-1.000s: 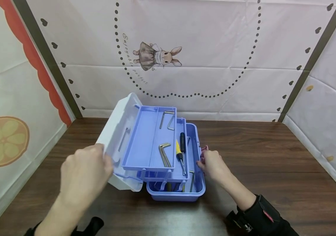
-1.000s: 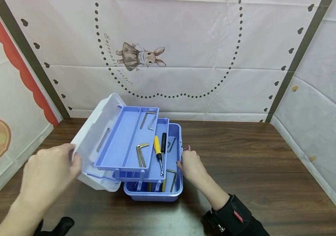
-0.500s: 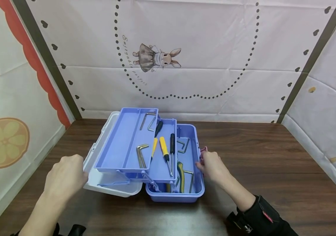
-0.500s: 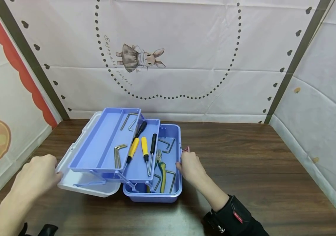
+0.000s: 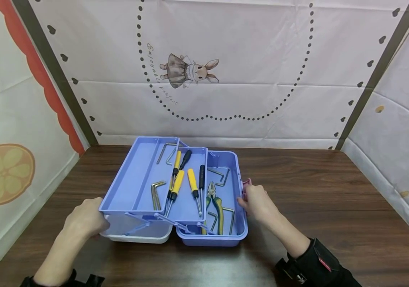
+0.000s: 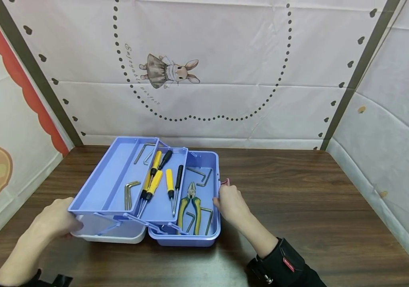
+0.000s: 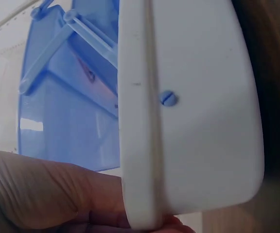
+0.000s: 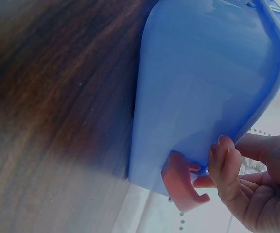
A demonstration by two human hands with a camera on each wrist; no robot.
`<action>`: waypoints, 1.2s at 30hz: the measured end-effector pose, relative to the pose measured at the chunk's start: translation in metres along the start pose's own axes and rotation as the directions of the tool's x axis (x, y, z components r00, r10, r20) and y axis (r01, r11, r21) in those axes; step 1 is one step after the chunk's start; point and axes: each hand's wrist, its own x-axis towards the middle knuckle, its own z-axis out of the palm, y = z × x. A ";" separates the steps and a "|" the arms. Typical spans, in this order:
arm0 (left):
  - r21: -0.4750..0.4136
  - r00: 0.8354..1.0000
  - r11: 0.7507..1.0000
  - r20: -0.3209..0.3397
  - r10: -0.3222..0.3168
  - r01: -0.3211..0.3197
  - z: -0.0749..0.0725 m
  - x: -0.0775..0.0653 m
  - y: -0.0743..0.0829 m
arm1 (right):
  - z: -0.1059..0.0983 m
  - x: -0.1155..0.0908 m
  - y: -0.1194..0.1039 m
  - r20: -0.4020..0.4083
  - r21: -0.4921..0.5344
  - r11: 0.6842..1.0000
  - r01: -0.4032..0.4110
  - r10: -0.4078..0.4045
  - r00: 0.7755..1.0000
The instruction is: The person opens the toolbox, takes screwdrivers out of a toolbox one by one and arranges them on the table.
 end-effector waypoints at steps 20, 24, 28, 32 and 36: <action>-0.069 0.911 0.972 -0.369 0.182 -0.223 -0.028 0.013 0.000 | 0.000 -0.002 0.002 -0.016 0.000 1.000 0.007 -0.007 1.000; -0.147 0.835 0.942 -0.518 0.186 -0.301 -0.025 0.017 0.016 | 0.001 -0.002 0.002 -0.017 0.000 1.000 0.009 -0.009 1.000; -0.188 0.857 0.939 -0.488 0.164 -0.287 -0.019 0.022 0.022 | 0.002 -0.002 0.002 -0.014 0.008 1.000 0.014 -0.014 1.000; -0.214 0.923 0.956 -0.368 0.111 -0.200 -0.014 0.026 0.024 | 0.002 -0.002 0.001 -0.007 0.009 1.000 0.013 -0.013 1.000; -0.223 0.945 0.959 -0.312 0.099 -0.174 -0.009 0.029 0.024 | 0.001 -0.001 0.000 -0.007 -0.004 1.000 0.024 -0.024 1.000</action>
